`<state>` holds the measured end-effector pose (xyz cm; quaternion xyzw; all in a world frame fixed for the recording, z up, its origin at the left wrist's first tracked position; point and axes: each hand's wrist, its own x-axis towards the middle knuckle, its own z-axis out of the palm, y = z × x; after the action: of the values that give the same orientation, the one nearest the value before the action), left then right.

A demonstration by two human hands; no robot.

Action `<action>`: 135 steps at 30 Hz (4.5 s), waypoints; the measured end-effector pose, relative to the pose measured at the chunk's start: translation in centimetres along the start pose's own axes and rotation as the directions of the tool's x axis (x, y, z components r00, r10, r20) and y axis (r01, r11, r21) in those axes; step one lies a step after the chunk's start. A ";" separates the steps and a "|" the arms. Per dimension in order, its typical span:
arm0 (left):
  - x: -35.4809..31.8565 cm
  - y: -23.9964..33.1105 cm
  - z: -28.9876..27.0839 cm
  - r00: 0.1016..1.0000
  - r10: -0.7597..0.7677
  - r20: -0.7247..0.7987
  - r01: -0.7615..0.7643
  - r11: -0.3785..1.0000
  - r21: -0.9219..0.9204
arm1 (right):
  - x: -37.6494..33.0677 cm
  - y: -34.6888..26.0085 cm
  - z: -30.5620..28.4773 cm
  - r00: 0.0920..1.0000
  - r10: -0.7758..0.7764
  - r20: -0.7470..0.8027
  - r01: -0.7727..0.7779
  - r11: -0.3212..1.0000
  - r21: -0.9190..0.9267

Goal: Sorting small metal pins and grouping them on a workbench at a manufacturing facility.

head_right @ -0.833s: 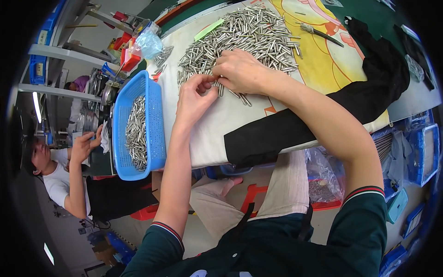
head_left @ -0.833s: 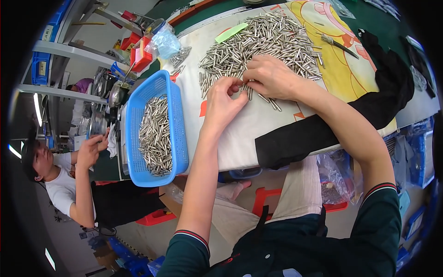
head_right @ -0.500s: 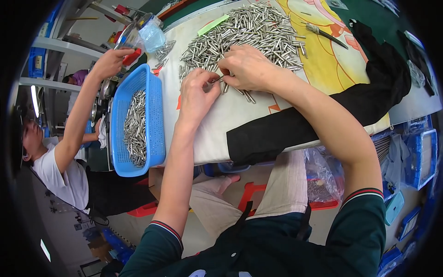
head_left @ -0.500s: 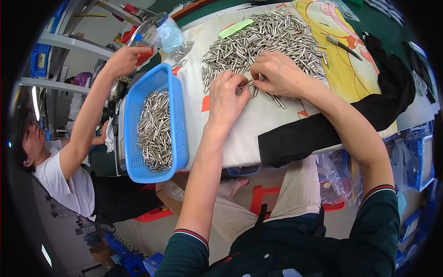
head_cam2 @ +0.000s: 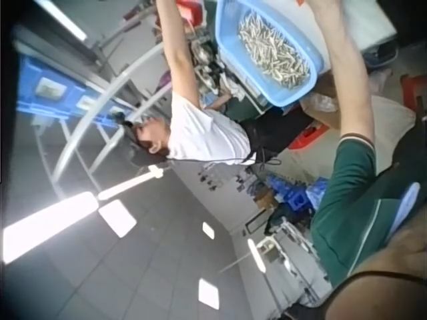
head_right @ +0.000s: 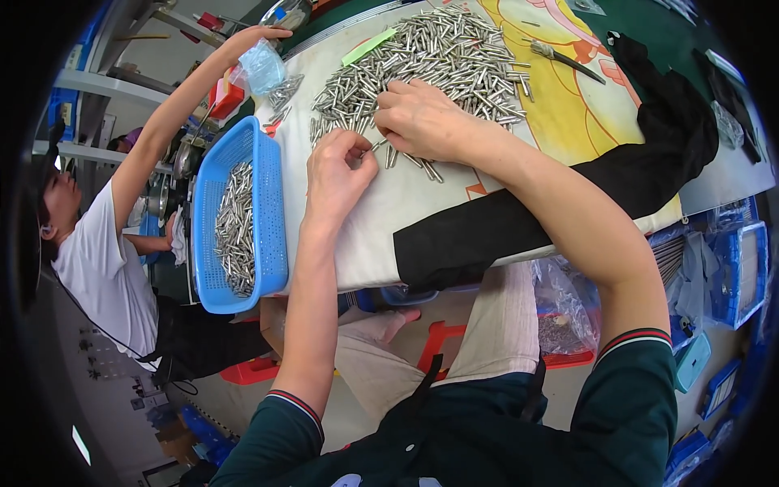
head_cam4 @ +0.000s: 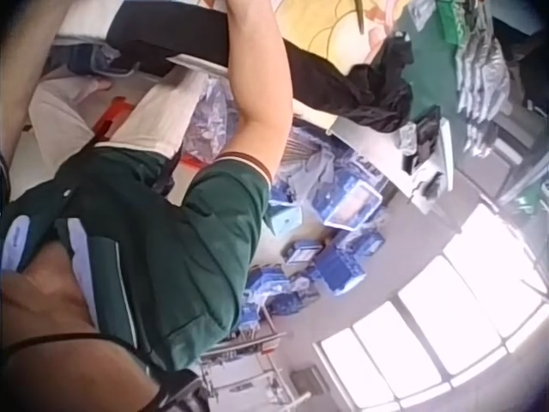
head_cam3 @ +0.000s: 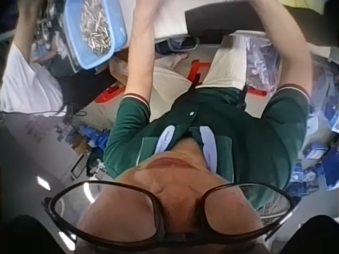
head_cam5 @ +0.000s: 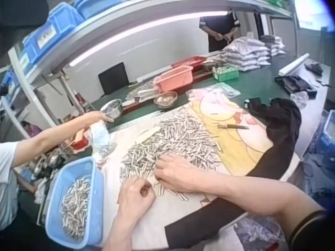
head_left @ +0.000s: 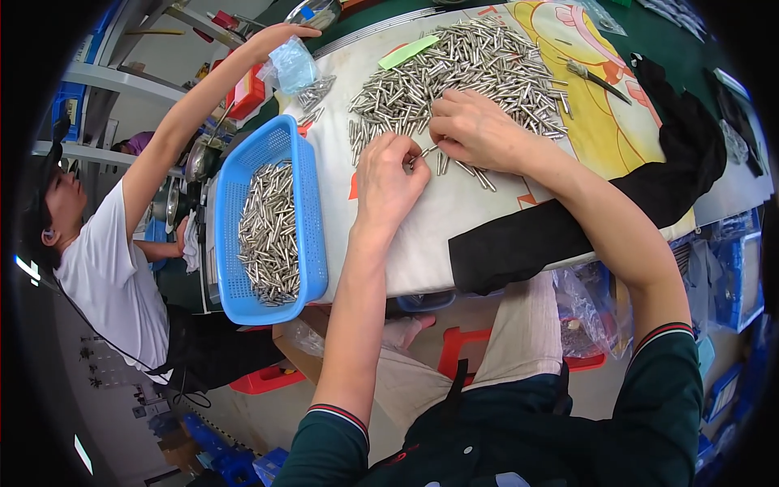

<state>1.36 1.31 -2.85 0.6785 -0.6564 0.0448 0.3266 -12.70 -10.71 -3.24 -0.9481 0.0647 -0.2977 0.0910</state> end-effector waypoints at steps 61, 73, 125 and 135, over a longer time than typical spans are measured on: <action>-1.2 4.1 0.5 0.993 0.097 0.066 -0.112 0.950 0.290 | 0.3 -2.0 -1.5 0.947 0.318 0.052 -0.313 0.945 -0.095; -1.6 3.5 -0.5 0.991 0.074 0.109 -0.106 0.939 0.329 | -0.2 -0.4 -2.6 0.909 0.301 0.288 -0.303 0.952 -0.038; -1.1 4.9 -0.3 0.976 -0.013 0.217 -0.126 0.779 0.615 | -0.2 -2.4 -1.5 0.979 0.205 0.011 -0.184 0.902 -0.391; 2.5 2.8 -0.6 0.969 -0.069 -0.237 0.000 0.960 -0.280 | 1.1 -0.9 -1.6 0.786 0.420 -0.454 -0.243 0.885 0.397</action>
<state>-0.69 -0.33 -0.04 0.6266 -0.5990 0.0298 0.4977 -12.63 -10.19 -1.15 -0.7751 0.2061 -0.5315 0.2725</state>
